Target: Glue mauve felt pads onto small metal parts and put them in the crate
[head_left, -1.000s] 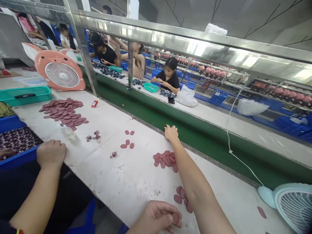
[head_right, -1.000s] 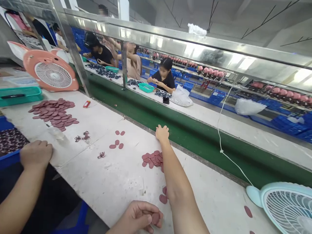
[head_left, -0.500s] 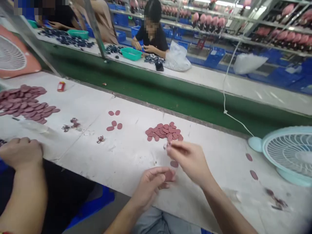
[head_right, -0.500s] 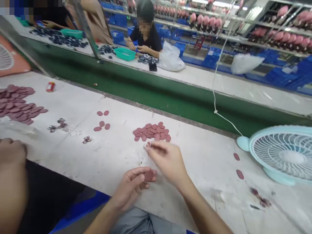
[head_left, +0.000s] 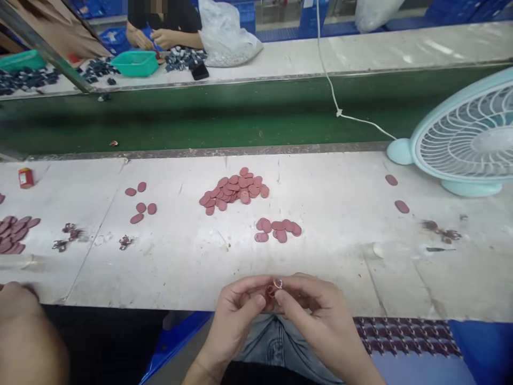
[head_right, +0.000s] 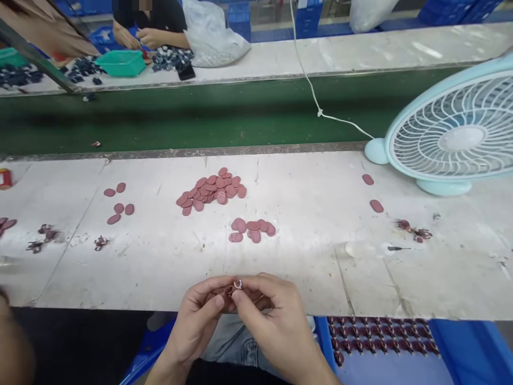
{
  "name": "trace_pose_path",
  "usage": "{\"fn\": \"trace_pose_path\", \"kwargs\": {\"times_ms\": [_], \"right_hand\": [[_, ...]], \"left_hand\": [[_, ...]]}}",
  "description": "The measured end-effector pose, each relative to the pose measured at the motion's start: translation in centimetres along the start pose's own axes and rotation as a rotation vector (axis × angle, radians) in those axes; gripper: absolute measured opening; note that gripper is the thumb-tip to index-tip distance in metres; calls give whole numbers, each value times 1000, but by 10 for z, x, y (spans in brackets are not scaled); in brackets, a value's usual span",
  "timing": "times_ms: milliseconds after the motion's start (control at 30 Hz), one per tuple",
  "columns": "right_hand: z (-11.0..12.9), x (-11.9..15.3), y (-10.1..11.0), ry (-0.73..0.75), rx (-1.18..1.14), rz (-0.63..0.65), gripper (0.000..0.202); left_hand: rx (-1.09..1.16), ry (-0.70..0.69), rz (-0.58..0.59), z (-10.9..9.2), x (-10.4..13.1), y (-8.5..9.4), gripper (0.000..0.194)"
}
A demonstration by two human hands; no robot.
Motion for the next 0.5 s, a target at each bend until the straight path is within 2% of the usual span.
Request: {"fn": "trace_pose_path", "kwargs": {"times_ms": [233, 367, 500], "right_hand": [[-6, 10, 14, -2, 45, -25, 19], [-3, 13, 20, 27, 98, 9, 23], [7, 16, 28, 102, 198, 3, 22]], "left_hand": [[-71, -30, 19, 5, 2, -11, 25], [-38, -38, 2, 6, 2, -17, 10], [-55, -11, -42, 13, 2, -21, 16]]}}
Point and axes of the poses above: each hand's wrist, its own x-axis away from the middle knuckle, its own y-axis out of the back of the hand, z = x × y, the point moved 8 cm from there along -x, towards the middle knuckle, and after that the axes turned 7 degrees about y, right-handed, at the moved point
